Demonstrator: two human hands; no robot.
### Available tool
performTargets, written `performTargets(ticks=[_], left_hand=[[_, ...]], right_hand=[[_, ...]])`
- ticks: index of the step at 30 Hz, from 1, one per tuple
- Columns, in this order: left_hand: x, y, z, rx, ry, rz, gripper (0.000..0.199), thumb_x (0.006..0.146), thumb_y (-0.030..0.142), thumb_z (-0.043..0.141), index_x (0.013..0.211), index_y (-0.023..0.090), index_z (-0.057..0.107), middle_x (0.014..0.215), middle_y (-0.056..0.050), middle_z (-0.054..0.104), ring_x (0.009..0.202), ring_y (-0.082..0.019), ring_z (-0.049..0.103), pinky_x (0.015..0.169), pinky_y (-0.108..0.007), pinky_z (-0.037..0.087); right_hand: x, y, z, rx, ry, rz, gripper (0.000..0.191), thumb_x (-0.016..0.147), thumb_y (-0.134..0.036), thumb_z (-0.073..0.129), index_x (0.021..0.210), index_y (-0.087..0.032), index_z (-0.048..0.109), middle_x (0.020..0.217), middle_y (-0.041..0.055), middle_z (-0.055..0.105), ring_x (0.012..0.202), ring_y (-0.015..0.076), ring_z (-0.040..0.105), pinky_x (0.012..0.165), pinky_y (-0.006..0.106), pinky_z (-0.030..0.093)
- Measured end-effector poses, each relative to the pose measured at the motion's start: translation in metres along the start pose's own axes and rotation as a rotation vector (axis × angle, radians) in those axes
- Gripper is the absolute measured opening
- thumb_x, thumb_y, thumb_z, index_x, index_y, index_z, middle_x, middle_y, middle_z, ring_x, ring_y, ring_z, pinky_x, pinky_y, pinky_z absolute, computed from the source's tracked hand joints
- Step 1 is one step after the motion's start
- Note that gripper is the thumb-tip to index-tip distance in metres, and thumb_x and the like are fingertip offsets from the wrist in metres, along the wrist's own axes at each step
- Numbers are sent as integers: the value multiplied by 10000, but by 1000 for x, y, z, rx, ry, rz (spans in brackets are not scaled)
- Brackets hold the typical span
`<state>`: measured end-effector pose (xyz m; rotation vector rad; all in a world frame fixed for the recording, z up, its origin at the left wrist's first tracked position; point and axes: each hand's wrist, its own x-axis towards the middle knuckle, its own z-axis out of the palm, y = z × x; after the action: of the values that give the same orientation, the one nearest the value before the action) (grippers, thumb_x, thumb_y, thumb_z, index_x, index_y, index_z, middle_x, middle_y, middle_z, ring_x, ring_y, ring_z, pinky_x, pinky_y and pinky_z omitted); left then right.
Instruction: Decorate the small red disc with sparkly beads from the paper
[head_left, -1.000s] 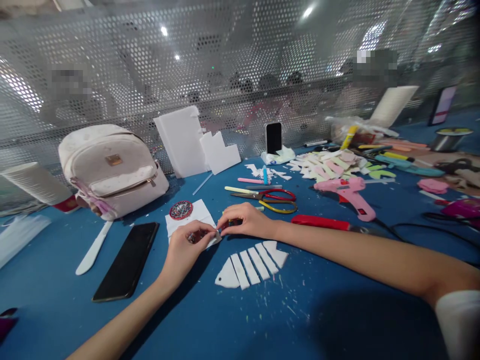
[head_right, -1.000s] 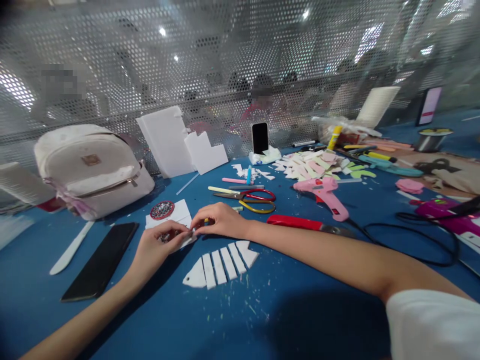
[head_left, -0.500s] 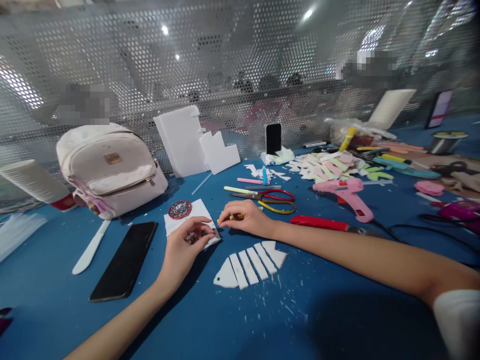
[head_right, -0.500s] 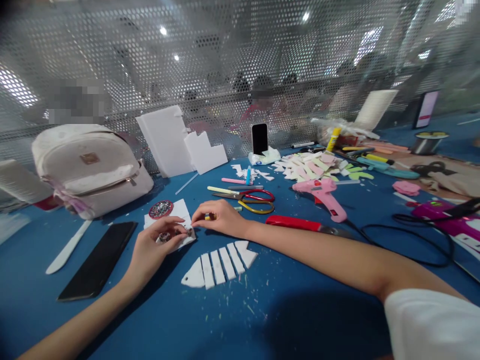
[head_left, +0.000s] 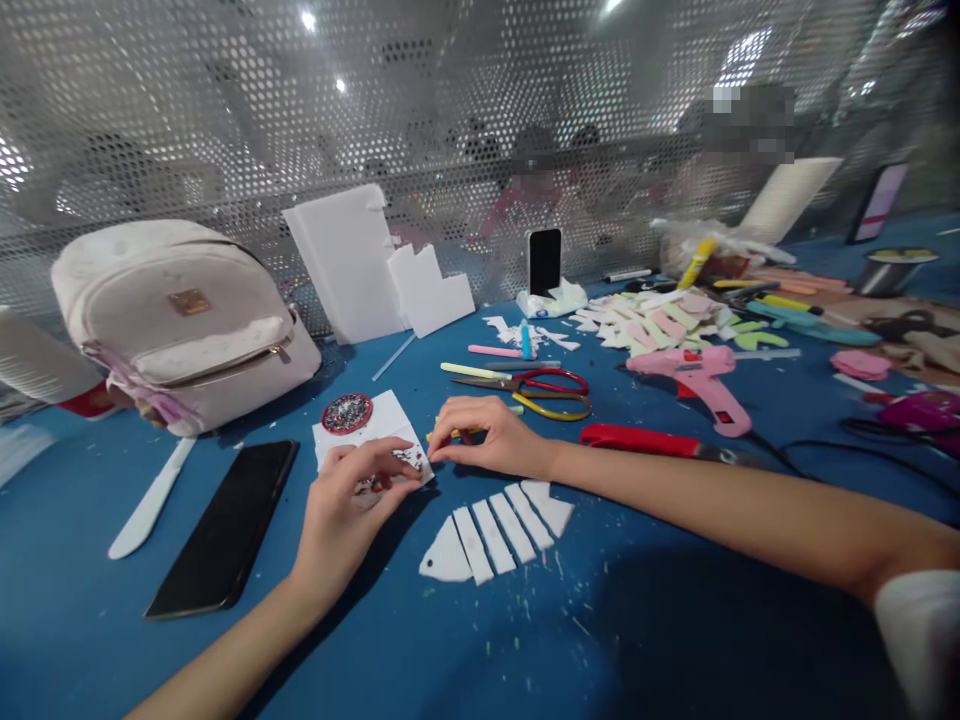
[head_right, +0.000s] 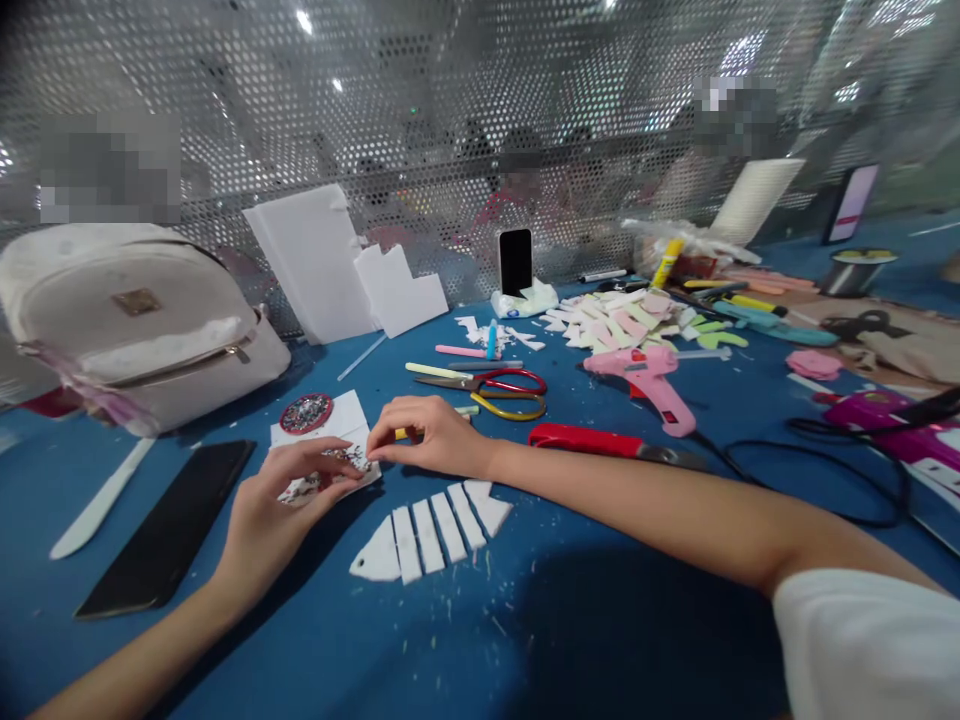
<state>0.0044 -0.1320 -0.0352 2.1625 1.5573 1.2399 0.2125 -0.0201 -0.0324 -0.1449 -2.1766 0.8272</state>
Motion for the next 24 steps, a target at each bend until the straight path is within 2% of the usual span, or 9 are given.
performTargets(ticks=[3, 7, 24], left_hand=[[0, -1, -3, 139, 4, 134, 318, 891, 351, 717, 1176, 301, 585, 868, 46, 765, 774, -172, 669, 841, -327, 391], [0, 1, -4, 195, 6, 203, 356, 889, 329, 721, 1205, 301, 559, 864, 42, 760, 750, -170, 635, 844, -329, 381], [0, 8, -3, 186, 28, 209, 338, 892, 342, 713, 1191, 289, 564, 829, 45, 740, 695, -163, 602, 825, -319, 372]], right_hand=[[0, -2, 1, 14, -12, 11, 136, 908, -289, 696, 859, -164, 723, 819, 43, 703, 770, 136, 577, 600, 243, 414], [-1, -3, 2, 29, -20, 0, 125, 902, -274, 703, 850, -161, 718, 813, 41, 706, 765, 132, 574, 598, 243, 409], [-2, 0, 2, -8, -65, -27, 154, 926, -309, 675, 886, -168, 720, 819, 40, 702, 784, 140, 575, 679, 274, 428]])
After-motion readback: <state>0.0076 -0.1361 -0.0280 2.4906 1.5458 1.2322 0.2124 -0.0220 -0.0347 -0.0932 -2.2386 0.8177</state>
